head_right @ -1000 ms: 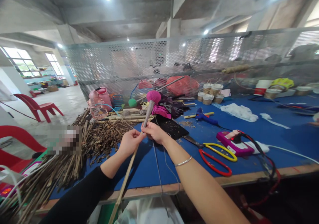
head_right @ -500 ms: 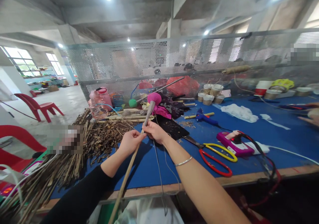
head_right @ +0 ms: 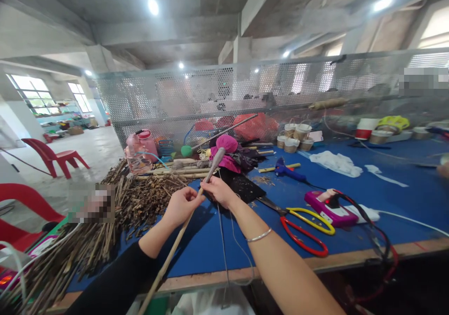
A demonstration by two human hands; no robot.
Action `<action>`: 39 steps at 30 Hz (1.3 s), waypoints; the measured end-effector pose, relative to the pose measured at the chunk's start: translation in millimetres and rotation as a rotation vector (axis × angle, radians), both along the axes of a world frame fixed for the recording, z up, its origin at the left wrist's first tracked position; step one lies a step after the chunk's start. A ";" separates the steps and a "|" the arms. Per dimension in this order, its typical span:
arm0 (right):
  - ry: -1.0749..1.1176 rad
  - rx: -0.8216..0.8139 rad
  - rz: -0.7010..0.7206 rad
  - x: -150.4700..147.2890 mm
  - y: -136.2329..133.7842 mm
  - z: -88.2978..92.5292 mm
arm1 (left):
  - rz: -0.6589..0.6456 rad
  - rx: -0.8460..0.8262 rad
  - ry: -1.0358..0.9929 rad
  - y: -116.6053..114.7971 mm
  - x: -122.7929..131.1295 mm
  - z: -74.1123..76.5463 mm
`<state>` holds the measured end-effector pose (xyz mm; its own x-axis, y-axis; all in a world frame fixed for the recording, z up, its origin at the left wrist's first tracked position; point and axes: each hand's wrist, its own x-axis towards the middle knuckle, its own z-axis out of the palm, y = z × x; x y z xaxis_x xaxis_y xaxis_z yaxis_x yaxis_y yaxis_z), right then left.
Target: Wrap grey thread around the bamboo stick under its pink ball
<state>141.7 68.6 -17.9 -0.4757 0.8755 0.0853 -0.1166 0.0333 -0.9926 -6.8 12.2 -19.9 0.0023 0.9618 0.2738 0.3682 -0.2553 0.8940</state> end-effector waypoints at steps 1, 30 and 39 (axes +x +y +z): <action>0.017 -0.001 0.008 0.0 -0.1 0.2 | -0.007 -0.036 -0.012 -1.2 1.0 1.7; 0.070 -0.052 0.025 -3.2 2.5 0.6 | -0.195 -0.457 -0.214 7.8 16.9 11.9; 0.179 -0.070 0.122 -3.6 2.6 -0.8 | -0.120 -0.442 -0.365 5.7 22.7 7.8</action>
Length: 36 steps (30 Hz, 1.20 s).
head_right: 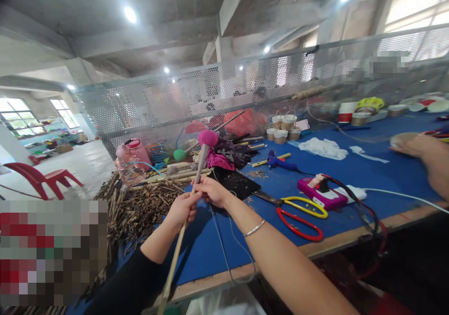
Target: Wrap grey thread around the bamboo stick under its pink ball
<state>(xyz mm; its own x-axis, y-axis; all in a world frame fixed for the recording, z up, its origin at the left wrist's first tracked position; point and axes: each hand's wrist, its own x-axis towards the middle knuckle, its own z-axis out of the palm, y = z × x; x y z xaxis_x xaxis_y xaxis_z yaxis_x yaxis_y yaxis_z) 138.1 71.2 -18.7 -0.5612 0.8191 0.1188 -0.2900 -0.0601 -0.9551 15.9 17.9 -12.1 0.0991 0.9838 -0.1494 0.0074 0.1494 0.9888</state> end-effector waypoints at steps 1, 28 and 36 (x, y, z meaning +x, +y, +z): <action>0.005 -0.004 0.022 1.0 -0.2 0.9 | -0.011 -0.010 -0.078 -1.4 1.8 -0.6; 0.022 0.005 0.021 13.8 1.5 7.6 | 0.020 0.093 -0.267 -1.2 2.5 -6.2; 0.053 -0.017 0.036 8.6 0.0 6.7 | 0.077 0.187 -0.267 -6.2 7.5 -2.0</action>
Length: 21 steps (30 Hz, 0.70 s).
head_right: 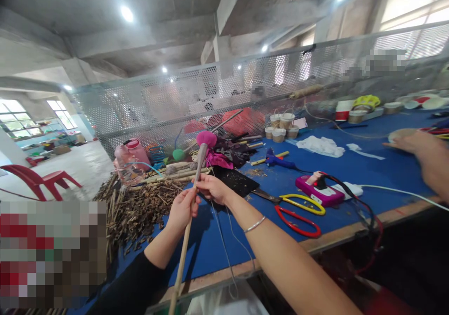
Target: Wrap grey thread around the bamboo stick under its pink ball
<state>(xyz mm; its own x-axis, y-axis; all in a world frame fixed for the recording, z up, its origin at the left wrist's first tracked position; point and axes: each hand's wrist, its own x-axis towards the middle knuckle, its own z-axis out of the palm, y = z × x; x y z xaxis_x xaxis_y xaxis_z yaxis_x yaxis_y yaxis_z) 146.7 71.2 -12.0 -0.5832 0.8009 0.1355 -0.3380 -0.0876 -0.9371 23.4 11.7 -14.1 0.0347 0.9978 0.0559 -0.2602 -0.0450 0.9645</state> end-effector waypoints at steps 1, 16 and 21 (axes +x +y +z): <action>0.000 0.003 0.002 -0.4 0.2 0.3 | -0.018 0.004 -0.018 -1.8 0.9 1.2; -0.035 0.073 -0.027 3.0 -0.7 1.4 | -0.109 -0.102 0.000 -1.6 -4.4 1.4; -0.092 0.098 -0.072 -2.6 -0.1 -1.1 | 0.025 -0.028 0.197 0.6 -4.0 -7.3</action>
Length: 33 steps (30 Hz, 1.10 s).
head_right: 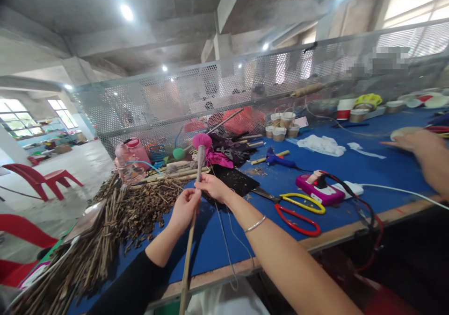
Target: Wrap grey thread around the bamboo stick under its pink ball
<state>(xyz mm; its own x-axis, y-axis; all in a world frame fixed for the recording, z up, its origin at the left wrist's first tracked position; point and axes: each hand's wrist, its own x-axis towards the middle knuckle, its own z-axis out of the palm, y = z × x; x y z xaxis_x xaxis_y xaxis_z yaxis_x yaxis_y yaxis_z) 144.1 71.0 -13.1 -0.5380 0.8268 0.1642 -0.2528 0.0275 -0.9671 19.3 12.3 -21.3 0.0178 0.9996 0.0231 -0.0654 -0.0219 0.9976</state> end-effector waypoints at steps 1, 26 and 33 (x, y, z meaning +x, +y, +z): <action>0.001 -0.001 -0.003 -0.7 -0.1 0.3 | 0.055 0.045 0.048 0.3 0.3 -0.6; -0.006 -0.075 -0.023 4.3 3.3 -3.6 | -0.098 0.008 0.091 -0.9 -1.1 0.4; 0.020 -0.082 0.009 4.5 2.9 -3.0 | 0.000 -0.002 0.022 -0.4 0.4 2.6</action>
